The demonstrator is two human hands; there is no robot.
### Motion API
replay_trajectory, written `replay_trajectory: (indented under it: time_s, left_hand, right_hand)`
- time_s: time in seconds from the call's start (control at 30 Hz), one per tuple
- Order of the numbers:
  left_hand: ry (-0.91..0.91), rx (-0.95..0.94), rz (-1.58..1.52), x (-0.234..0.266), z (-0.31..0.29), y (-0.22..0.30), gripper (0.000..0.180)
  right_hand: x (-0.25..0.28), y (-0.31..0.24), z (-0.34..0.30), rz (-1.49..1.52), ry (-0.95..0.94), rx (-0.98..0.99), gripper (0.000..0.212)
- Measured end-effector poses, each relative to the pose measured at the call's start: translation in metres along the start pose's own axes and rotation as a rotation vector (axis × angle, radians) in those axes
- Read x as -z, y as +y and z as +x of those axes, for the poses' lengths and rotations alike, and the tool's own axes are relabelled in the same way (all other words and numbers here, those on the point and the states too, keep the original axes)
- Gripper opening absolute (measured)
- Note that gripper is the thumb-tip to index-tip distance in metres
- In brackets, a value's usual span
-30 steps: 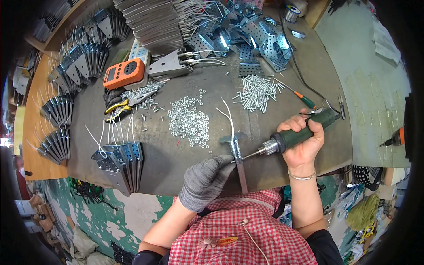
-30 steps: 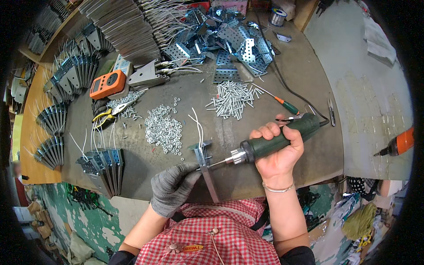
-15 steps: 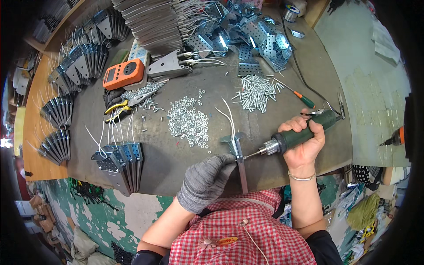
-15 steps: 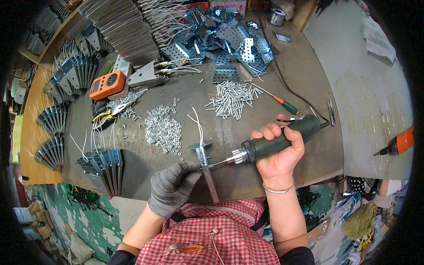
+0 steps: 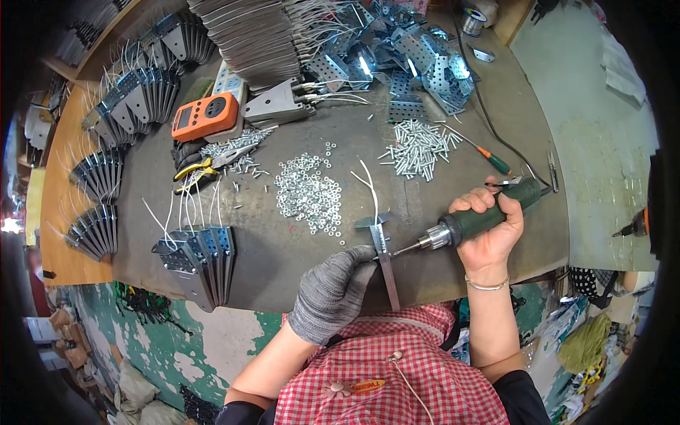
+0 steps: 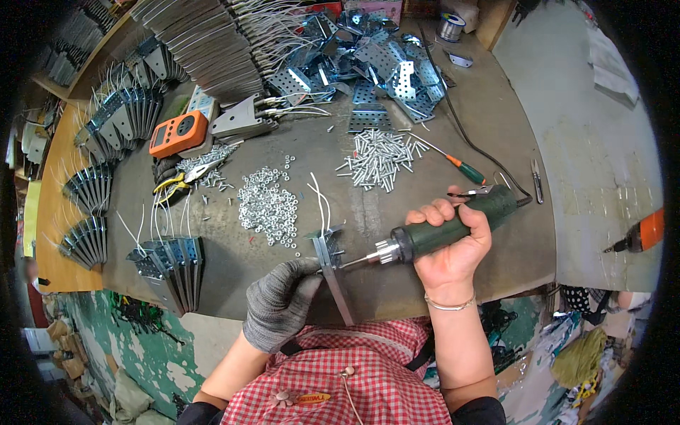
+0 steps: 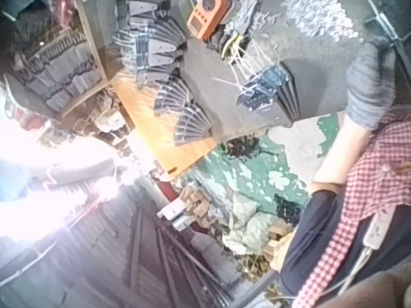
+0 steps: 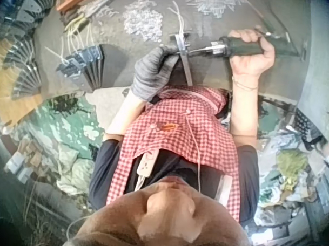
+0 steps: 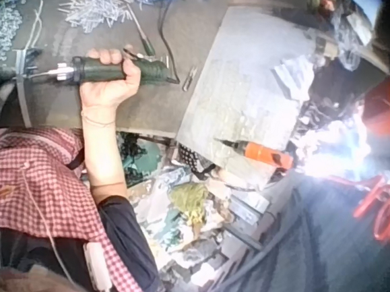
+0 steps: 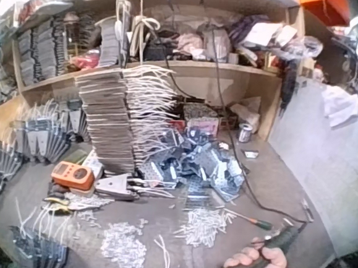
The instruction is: The person assembles small metal components by threading wires through holes in metal plates and securing them with fasteners and washers using an electric screwdriver.
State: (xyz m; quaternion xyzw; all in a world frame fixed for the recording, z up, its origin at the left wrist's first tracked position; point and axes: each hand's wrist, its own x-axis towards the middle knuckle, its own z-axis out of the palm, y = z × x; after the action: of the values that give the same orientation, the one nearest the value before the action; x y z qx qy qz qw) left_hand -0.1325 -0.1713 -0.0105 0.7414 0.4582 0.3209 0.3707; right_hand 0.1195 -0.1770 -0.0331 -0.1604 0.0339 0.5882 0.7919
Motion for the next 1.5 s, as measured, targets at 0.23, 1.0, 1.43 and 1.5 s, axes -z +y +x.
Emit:
replay_trajectory:
  time_s: [0.23,1.0,1.43,1.5]
  left_hand:
    - [-0.010,0.007,0.033,-0.001,0.001,0.002,0.017]
    - [-0.552,-0.397,0.992,0.034,0.038,-0.003,0.021]
    - [0.095,-0.008,-0.062,-0.001,0.005,-0.006,0.018]
    - [0.093,-0.001,-0.057,-0.003,0.005,-0.005,0.017]
  right_hand:
    - [0.000,0.000,0.000,0.028,0.012,0.016,0.022]
    - [0.003,0.000,0.001,0.032,0.019,-0.002,0.023]
    - [-0.002,0.001,0.000,0.038,0.044,0.004,0.023]
    - [-0.001,0.000,0.001,0.062,0.035,-0.001,0.021]
